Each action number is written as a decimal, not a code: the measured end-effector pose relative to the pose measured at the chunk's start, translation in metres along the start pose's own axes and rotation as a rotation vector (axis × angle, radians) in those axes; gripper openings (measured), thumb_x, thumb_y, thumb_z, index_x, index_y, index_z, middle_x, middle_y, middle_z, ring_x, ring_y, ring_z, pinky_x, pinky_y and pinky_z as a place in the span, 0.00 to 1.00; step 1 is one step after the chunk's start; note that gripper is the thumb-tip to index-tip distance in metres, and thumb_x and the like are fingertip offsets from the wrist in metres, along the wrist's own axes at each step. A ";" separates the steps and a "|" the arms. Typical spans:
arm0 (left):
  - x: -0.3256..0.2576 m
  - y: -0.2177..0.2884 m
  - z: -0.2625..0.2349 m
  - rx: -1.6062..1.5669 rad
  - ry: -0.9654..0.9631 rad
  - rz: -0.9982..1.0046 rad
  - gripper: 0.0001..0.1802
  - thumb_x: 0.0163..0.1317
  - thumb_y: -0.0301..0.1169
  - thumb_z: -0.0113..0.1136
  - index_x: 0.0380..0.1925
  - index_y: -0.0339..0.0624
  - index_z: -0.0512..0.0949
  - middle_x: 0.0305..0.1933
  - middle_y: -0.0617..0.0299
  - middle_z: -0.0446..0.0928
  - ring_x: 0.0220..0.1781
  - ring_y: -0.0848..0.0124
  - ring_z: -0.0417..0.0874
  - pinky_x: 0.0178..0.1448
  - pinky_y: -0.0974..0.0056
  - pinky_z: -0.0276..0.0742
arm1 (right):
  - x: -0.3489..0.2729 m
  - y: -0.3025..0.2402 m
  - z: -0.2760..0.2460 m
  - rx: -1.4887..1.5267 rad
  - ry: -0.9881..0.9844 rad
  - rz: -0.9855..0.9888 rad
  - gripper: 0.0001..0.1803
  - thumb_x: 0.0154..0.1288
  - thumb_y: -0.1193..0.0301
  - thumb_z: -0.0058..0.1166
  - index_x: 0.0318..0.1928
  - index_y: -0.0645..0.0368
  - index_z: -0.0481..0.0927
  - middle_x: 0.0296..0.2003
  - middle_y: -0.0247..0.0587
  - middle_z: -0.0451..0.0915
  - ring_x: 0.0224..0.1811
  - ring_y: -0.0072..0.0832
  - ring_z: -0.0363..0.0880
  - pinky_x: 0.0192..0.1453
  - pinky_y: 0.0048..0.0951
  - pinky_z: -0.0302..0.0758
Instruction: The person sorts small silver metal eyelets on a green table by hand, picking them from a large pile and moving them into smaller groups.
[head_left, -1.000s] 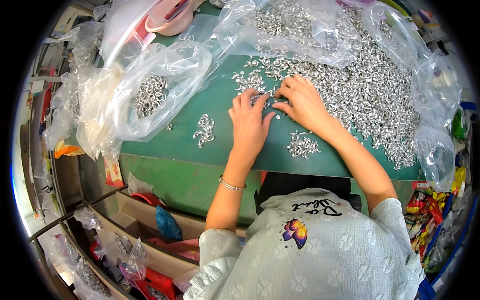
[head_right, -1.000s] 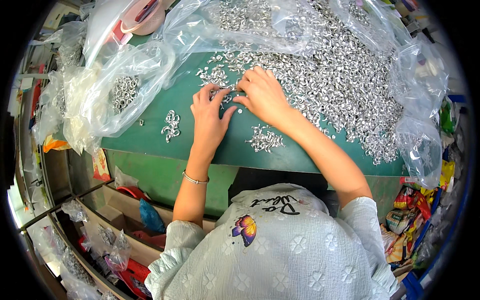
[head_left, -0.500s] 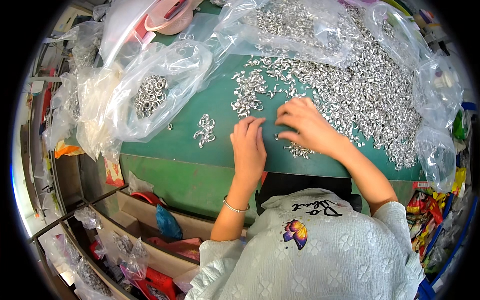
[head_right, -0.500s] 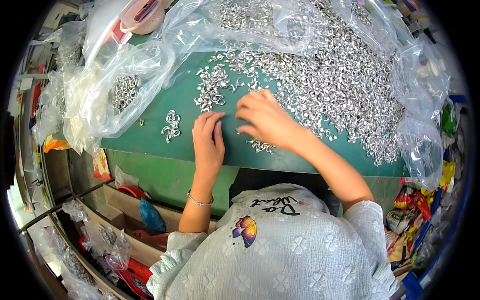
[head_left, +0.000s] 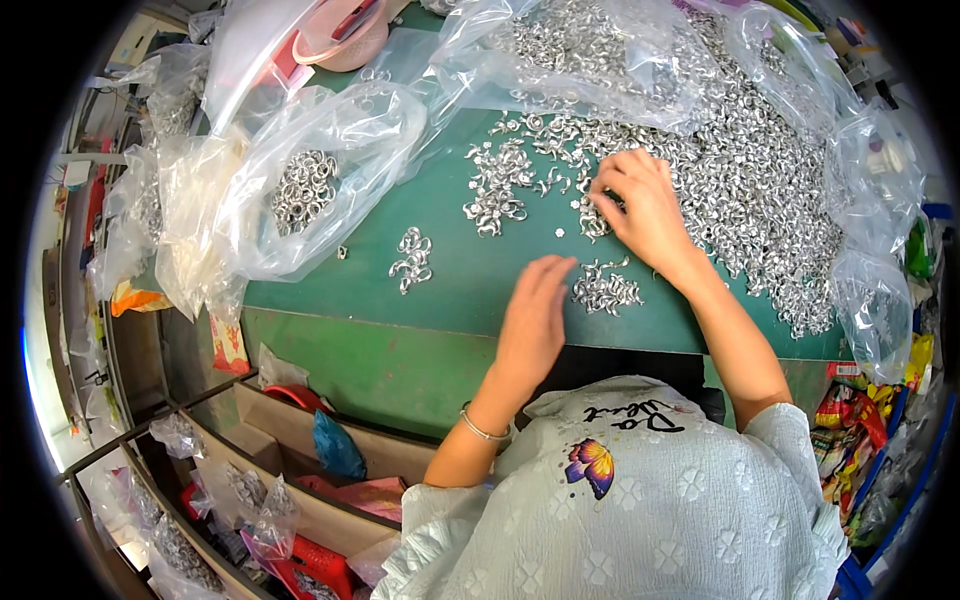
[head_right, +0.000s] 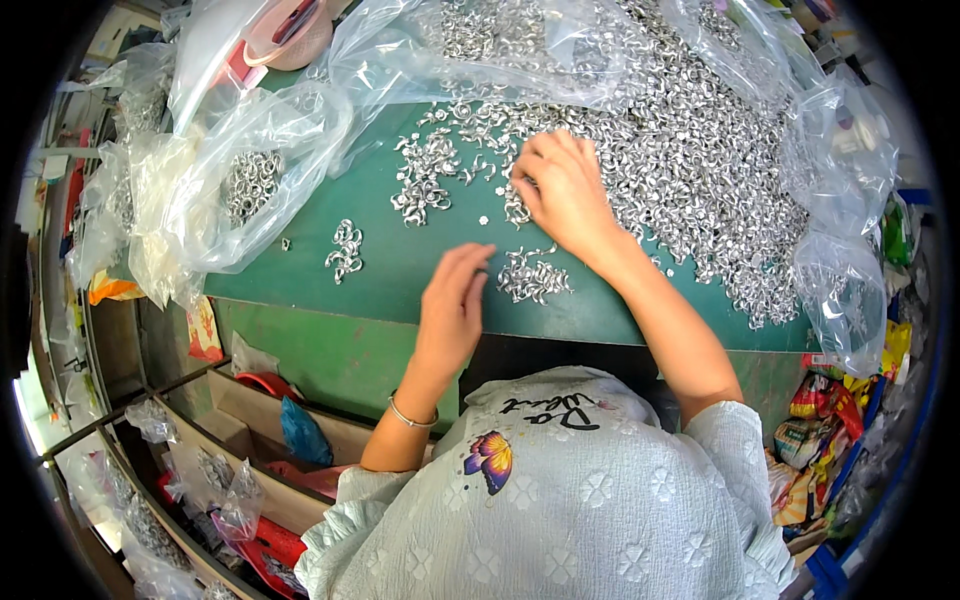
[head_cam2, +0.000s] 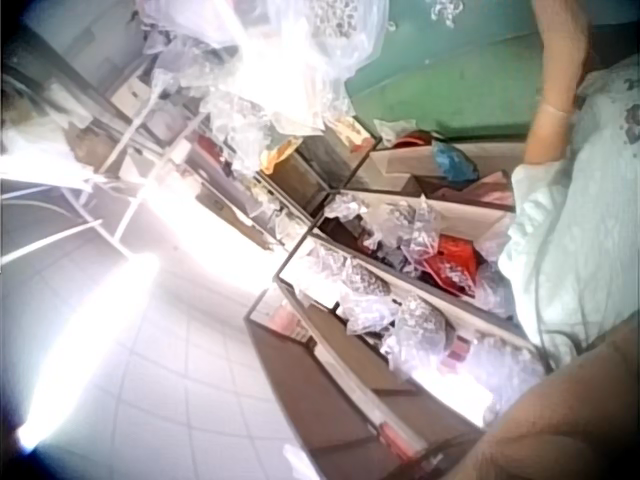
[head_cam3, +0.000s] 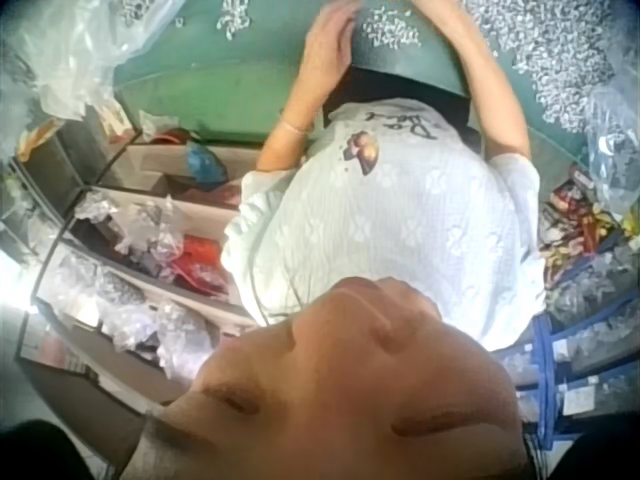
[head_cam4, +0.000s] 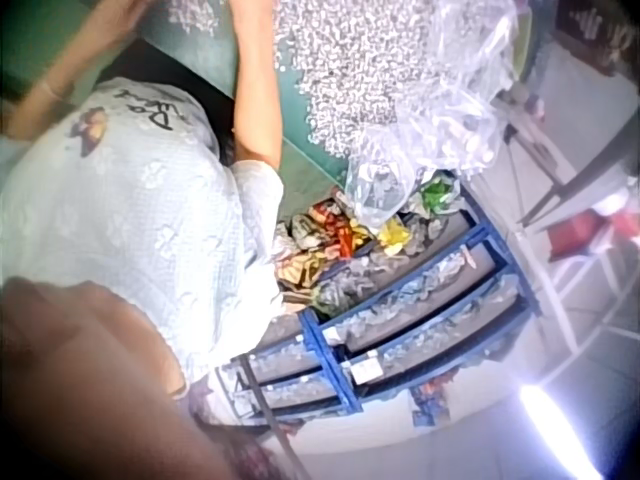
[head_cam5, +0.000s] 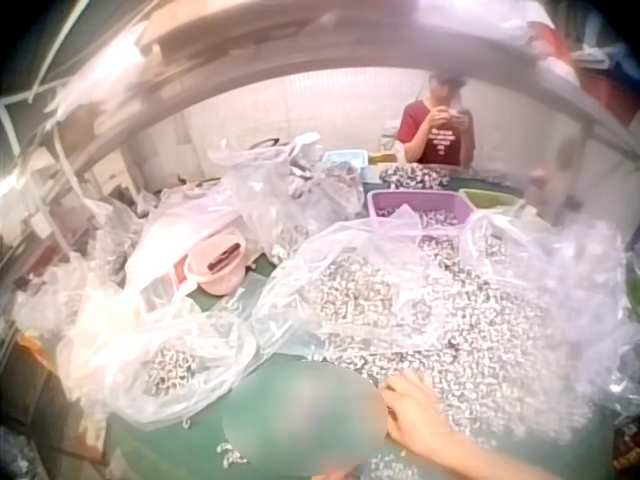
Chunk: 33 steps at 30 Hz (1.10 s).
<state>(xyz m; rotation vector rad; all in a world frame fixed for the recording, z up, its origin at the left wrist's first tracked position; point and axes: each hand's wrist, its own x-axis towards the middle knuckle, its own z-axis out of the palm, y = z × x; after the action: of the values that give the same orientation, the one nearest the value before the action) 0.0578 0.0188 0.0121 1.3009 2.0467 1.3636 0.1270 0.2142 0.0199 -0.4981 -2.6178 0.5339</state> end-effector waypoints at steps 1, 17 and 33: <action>0.004 -0.004 -0.005 0.037 0.041 -0.011 0.18 0.59 0.14 0.54 0.50 0.36 0.76 0.51 0.48 0.75 0.48 0.52 0.78 0.54 0.58 0.74 | 0.000 0.002 -0.003 -0.078 0.046 0.028 0.03 0.53 0.75 0.61 0.29 0.57 0.81 0.36 0.35 0.75 0.46 0.34 0.70 0.52 0.38 0.63; 0.022 -0.024 -0.028 0.311 0.270 -0.071 0.18 0.57 0.17 0.59 0.50 0.35 0.76 0.52 0.52 0.72 0.53 0.55 0.73 0.57 0.57 0.70 | 0.011 -0.021 0.018 0.264 -0.124 -0.133 0.13 0.53 0.70 0.65 0.39 0.59 0.82 0.42 0.37 0.75 0.49 0.36 0.70 0.52 0.35 0.65; 0.026 -0.021 -0.006 0.261 0.150 -0.020 0.16 0.54 0.21 0.65 0.44 0.34 0.76 0.47 0.52 0.72 0.48 0.54 0.74 0.53 0.56 0.72 | 0.010 -0.016 0.018 0.025 0.024 -0.126 0.09 0.54 0.76 0.61 0.38 0.58 0.82 0.40 0.35 0.76 0.47 0.34 0.71 0.51 0.35 0.64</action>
<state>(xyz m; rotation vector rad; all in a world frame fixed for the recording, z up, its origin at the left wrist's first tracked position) 0.0297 0.0348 0.0016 1.3105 2.3993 1.2504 0.1061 0.1994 0.0152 -0.3275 -2.5950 0.5154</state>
